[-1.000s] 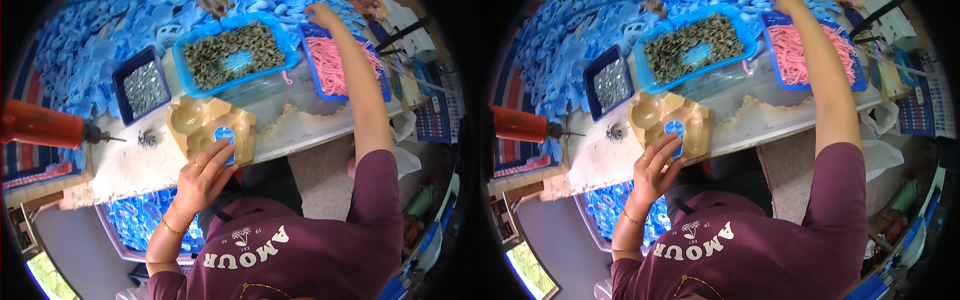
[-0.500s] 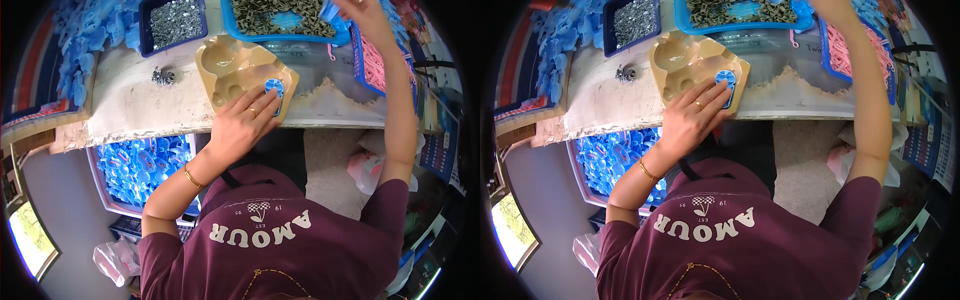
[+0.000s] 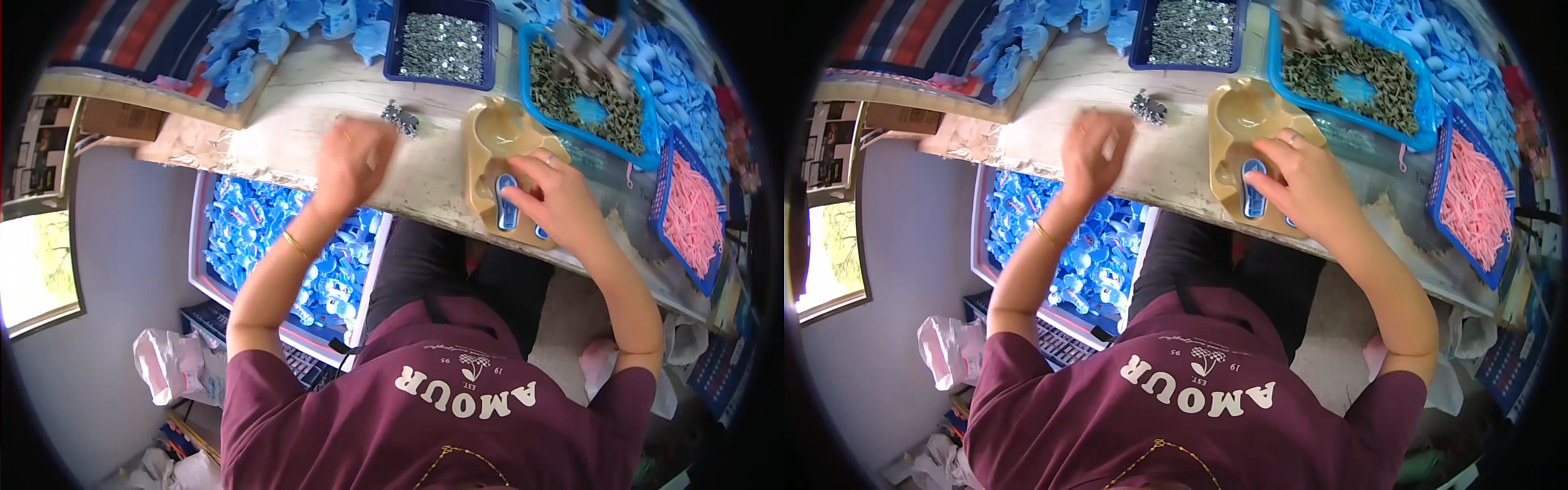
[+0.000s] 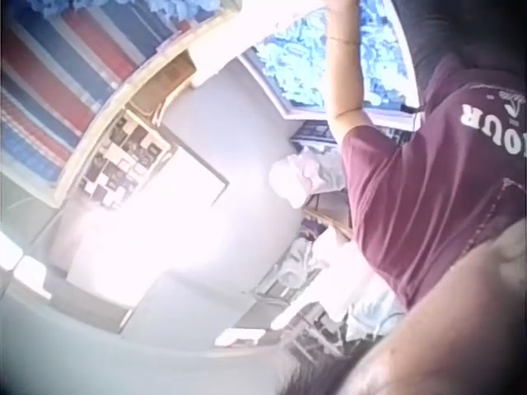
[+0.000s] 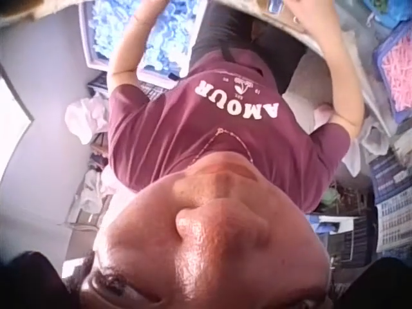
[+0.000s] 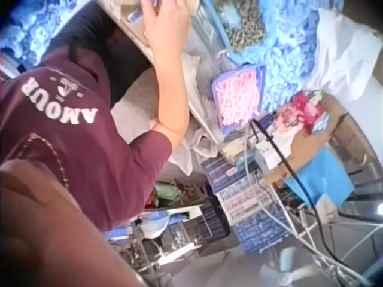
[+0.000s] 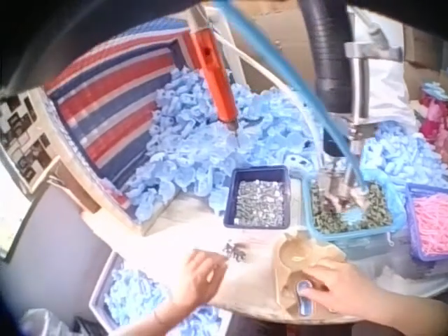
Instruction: Assembling small plastic toys using a pneumatic screwdriver at a factory workbench.
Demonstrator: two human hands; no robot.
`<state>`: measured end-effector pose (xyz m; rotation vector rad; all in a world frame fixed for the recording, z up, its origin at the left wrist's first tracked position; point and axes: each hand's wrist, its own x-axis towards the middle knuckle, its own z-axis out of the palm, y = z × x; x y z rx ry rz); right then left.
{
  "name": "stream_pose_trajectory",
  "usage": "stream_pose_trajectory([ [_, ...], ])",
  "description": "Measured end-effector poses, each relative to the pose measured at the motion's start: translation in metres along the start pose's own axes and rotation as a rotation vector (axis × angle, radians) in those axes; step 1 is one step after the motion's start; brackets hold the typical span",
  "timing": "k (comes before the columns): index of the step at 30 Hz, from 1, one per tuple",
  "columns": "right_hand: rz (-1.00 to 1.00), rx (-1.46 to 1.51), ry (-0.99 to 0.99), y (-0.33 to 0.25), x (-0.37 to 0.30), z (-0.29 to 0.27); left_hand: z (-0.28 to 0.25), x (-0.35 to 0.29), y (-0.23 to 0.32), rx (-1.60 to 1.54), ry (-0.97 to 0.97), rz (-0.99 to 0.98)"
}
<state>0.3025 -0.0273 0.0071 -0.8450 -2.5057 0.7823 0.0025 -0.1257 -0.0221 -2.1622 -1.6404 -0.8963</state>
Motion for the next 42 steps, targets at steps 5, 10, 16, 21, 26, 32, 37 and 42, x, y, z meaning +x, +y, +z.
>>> stream_pose_trajectory([
  [5,0.022,0.089,-0.031,-0.013,0.006,-0.006,0.023,0.044,-0.109,-0.086,0.113,-0.486],
  [10,-0.088,0.073,-0.046,-0.024,0.010,-0.003,0.052,0.070,-0.167,-0.155,0.024,-0.466],
  [16,-0.028,0.109,-0.006,-0.018,0.001,-0.008,0.003,0.070,-0.106,-0.004,0.200,-0.513],
  [21,0.022,0.357,-0.098,-0.040,0.015,0.007,-0.037,0.022,-0.014,0.164,0.156,-0.326],
  [26,0.205,0.904,-0.139,-0.059,0.038,0.047,-0.045,0.002,0.079,0.041,0.013,-0.320],
  [32,0.182,0.879,-0.211,-0.040,0.053,0.046,-0.035,0.009,0.122,-0.127,-0.056,-0.187],
  [37,0.222,0.478,-0.061,-0.012,0.033,-0.030,-0.031,0.013,0.119,-0.330,0.089,0.030],
  [42,0.055,0.152,0.038,0.034,0.005,-0.047,-0.016,0.017,0.111,-0.392,0.014,-0.117],
])
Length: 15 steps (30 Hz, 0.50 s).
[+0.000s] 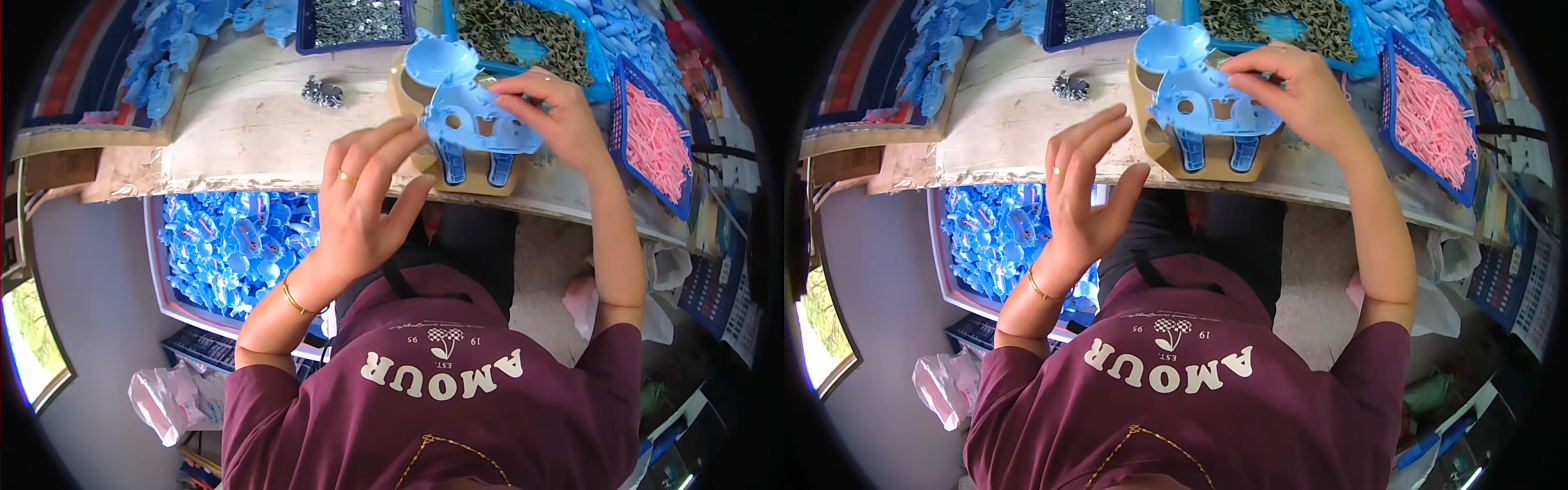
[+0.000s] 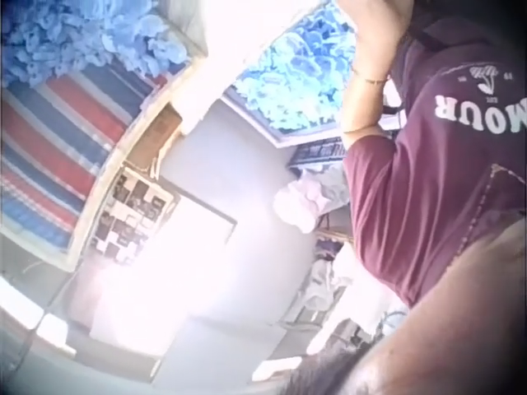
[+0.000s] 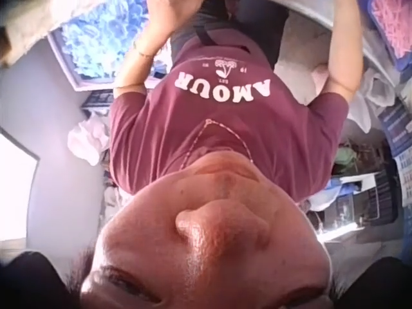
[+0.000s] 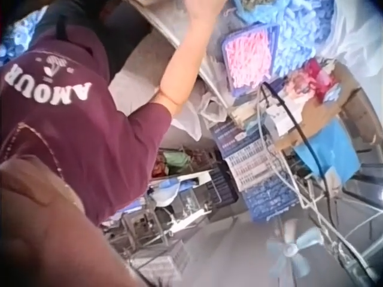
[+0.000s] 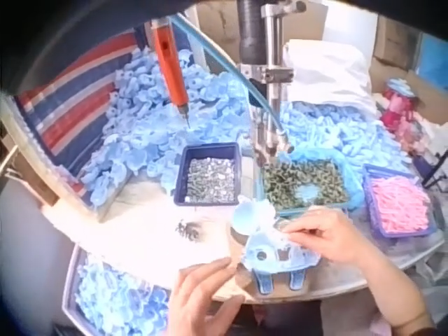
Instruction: Assembling small plastic toys using a pneumatic screwdriver at a factory workbench.
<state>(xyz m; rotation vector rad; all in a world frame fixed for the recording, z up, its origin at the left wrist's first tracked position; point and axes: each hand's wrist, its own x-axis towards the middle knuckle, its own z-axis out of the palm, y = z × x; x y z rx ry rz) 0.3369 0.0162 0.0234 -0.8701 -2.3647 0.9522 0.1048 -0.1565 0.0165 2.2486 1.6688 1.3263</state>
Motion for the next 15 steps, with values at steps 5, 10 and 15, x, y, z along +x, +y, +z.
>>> stream_pose_trajectory([
  [5,-0.223,-0.208,0.062,0.004,-0.008,0.010,0.025,0.005,-0.006,-0.004,-0.105,-0.022],
  [10,-0.195,-0.291,0.017,-0.005,-0.028,-0.007,0.047,0.008,-0.014,0.060,-0.198,-0.038],
  [15,-0.130,-0.321,-0.050,-0.007,-0.041,-0.003,0.049,0.011,-0.016,0.085,-0.249,-0.028],
])
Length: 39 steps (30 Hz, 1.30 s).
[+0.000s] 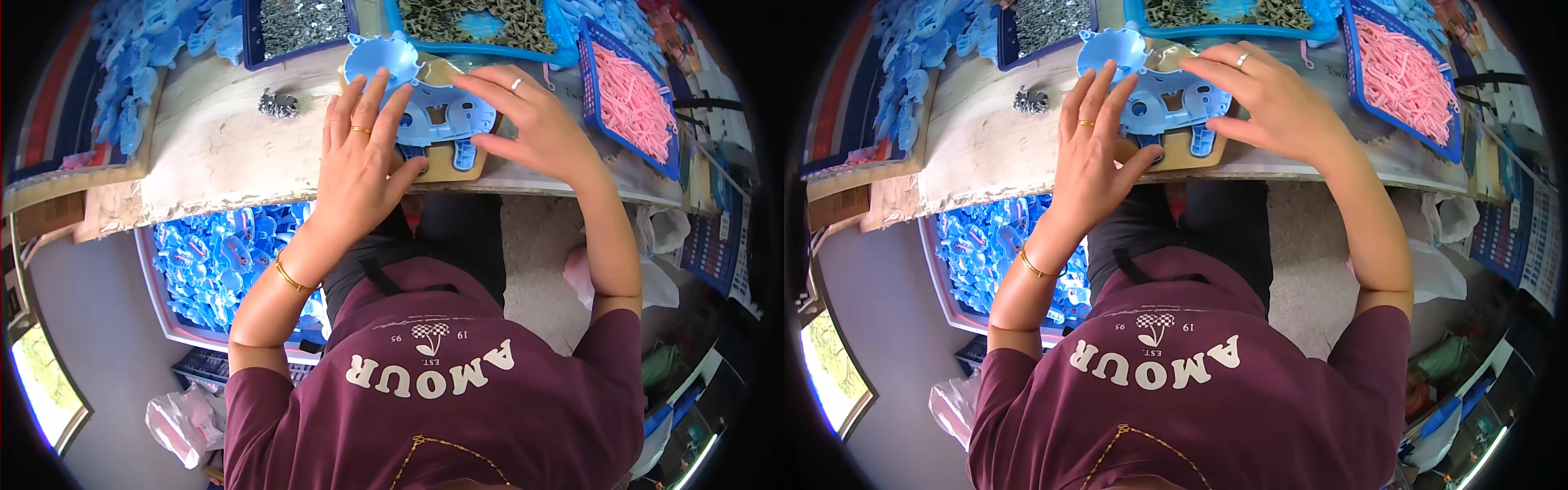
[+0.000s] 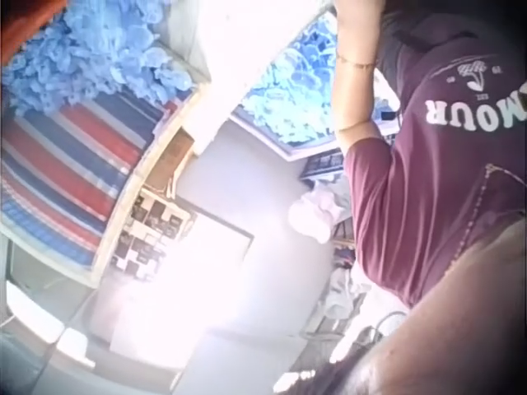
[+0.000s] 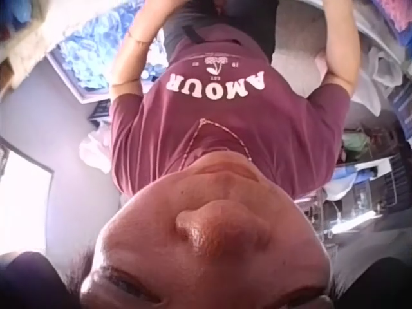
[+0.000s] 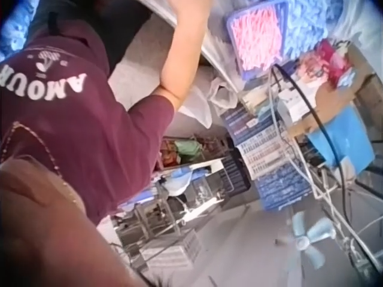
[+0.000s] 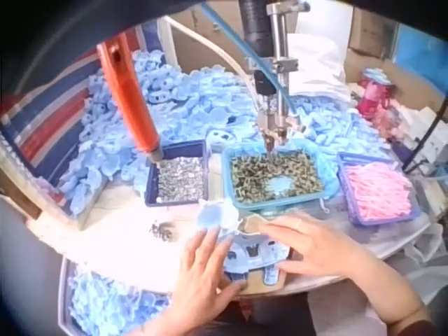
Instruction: Assembling small plastic toys using a pneumatic screwdriver at a factory workbench.
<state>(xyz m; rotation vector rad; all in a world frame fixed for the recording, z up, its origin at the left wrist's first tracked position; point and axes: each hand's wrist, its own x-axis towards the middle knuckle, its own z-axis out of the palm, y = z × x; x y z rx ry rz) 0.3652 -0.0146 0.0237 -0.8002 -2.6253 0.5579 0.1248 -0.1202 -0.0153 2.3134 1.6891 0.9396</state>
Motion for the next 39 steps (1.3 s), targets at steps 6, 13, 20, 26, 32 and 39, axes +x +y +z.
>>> stream_pose_trajectory([
  [6,-0.133,-0.040,0.073,0.002,0.000,-0.005,-0.005,-0.001,0.006,0.042,-0.021,-0.006],
  [13,-0.112,-0.041,0.122,0.011,-0.004,0.008,0.000,-0.001,0.008,0.007,-0.041,-0.006],
  [20,-0.145,-0.002,0.113,0.011,-0.009,0.005,-0.002,0.000,0.009,-0.015,0.038,0.016],
  [26,-0.145,-0.038,0.119,0.014,-0.008,0.010,0.002,0.002,0.010,0.005,0.027,0.021],
  [32,-0.176,-0.031,0.182,0.016,-0.007,0.008,0.001,0.003,0.010,-0.002,0.035,0.024],
  [39,-0.174,-0.068,0.219,0.016,-0.006,-0.002,-0.001,-0.002,0.003,-0.027,0.072,0.025],
])
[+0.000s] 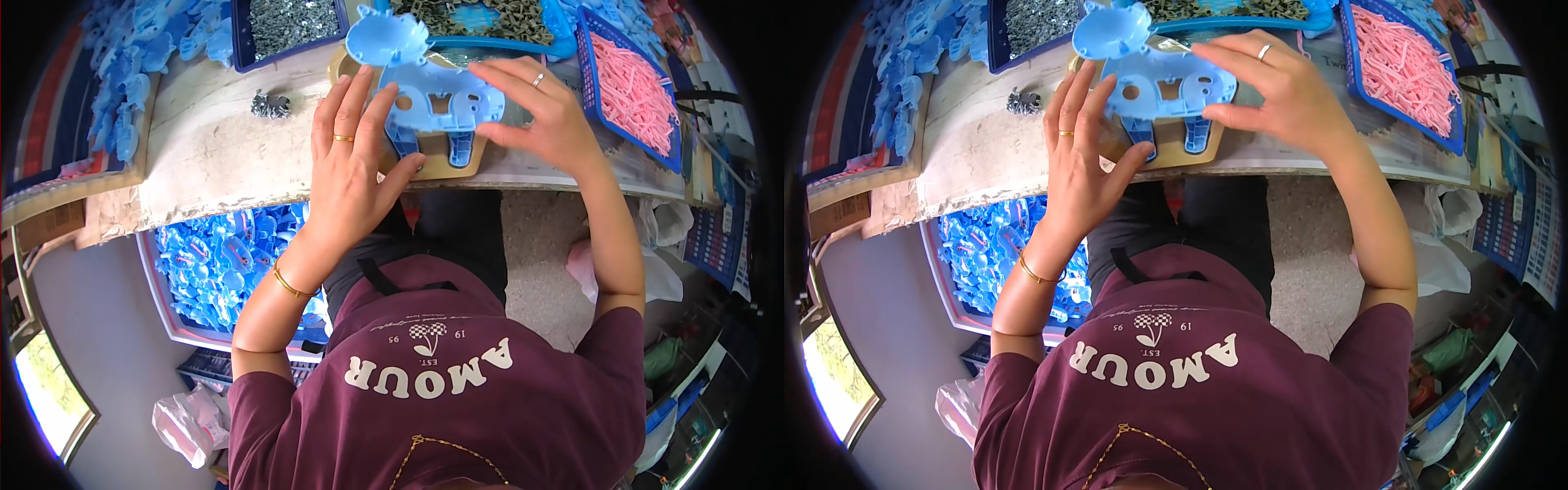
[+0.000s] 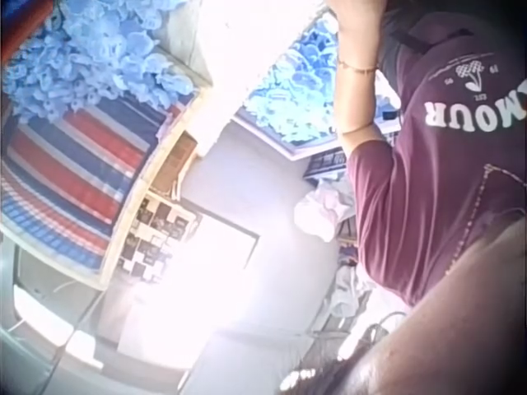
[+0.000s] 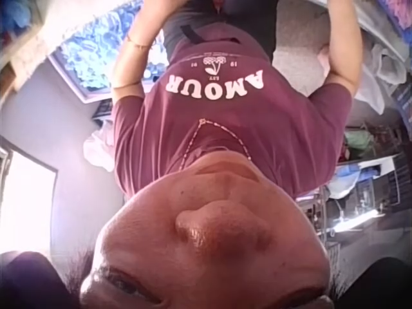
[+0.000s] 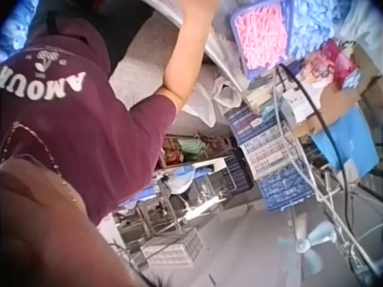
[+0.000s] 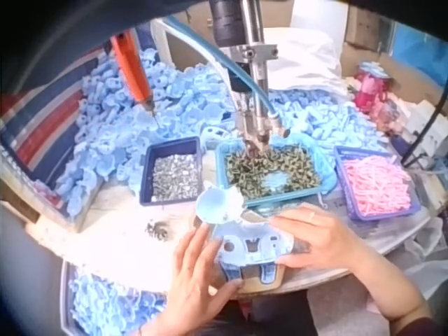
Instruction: Assembling small plastic toys using a pneumatic screwdriver at a factory workbench.
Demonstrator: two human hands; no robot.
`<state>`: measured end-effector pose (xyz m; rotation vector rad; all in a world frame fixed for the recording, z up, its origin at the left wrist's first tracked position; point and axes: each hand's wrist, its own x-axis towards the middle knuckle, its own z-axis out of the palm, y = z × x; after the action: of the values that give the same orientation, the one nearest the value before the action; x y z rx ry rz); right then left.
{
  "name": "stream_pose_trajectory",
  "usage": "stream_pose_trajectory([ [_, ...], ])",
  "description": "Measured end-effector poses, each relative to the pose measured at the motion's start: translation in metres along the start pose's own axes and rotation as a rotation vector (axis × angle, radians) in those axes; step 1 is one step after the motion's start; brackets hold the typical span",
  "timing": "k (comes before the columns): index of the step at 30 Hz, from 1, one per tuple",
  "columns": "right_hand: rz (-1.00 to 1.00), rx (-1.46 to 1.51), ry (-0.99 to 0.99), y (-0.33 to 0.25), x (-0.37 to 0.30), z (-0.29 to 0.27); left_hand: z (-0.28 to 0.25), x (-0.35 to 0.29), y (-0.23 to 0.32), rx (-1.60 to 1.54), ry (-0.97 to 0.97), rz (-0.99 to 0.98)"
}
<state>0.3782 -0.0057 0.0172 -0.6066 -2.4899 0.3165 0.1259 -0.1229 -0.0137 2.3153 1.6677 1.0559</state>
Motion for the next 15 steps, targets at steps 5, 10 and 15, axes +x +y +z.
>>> stream_pose_trajectory([
  [5,0.034,0.037,-0.055,-0.010,-0.002,0.004,-0.003,-0.004,0.002,0.002,0.010,-0.023],
  [10,0.018,0.059,-0.101,-0.005,-0.004,0.004,-0.009,-0.008,0.002,-0.014,0.046,-0.026],
  [15,0.003,0.017,-0.170,0.000,-0.001,0.009,-0.008,-0.006,0.002,0.010,0.016,-0.041],
])
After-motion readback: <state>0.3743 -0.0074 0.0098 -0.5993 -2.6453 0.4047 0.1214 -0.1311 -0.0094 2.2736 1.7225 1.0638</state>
